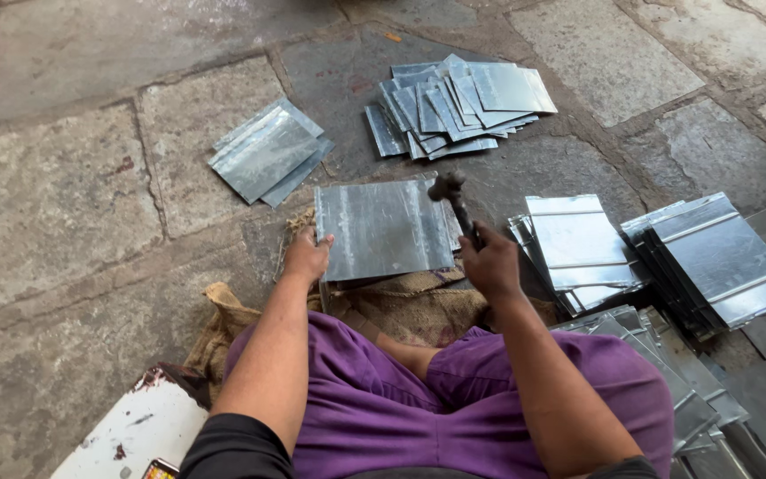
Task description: The person sits on the floor and repeatedly hammers a rectangular metal sheet placed on a sack. They hold the sheet with one hand and strike it with a hammer in the other, then move the finished piece aside and pick up a new one from a nearby stack.
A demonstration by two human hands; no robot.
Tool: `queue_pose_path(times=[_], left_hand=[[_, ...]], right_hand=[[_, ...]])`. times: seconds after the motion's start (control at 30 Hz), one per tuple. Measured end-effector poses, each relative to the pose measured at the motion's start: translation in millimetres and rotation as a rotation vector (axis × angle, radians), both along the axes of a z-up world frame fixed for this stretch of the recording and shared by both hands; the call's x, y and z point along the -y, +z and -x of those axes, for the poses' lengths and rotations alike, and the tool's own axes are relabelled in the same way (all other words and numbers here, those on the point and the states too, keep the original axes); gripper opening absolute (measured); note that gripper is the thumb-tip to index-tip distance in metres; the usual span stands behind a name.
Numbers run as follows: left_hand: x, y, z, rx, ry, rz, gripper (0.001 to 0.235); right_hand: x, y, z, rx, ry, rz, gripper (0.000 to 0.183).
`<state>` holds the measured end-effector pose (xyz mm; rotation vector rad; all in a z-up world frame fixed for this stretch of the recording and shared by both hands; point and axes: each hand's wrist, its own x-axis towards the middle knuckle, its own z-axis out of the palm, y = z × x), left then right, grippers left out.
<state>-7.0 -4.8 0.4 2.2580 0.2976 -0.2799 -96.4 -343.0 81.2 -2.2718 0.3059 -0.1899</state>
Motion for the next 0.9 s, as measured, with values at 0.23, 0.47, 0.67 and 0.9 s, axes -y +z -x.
queue_pose_path(times=[0.23, 0.47, 0.67, 0.9], left_hand=[[3, -16, -9, 0.138, -0.117, -0.018, 0.053], [1, -7, -6, 0.068, -0.079, -0.035, 0.056], [-5, 3, -11, 0.207, -0.026, -0.083, 0.056], [-6, 15, 2, 0.086, 0.111, -0.038, 0.048]], right_hand=[[7, 65, 33, 0.6, 0.073, -0.266, 0.02], [-5, 32, 18, 0.92, 0.047, 0.115, 0.027], [-16, 17, 9, 0.502, 0.062, 0.016, 0.034], [2, 18, 26, 0.656, 0.088, -0.132, 0.019]])
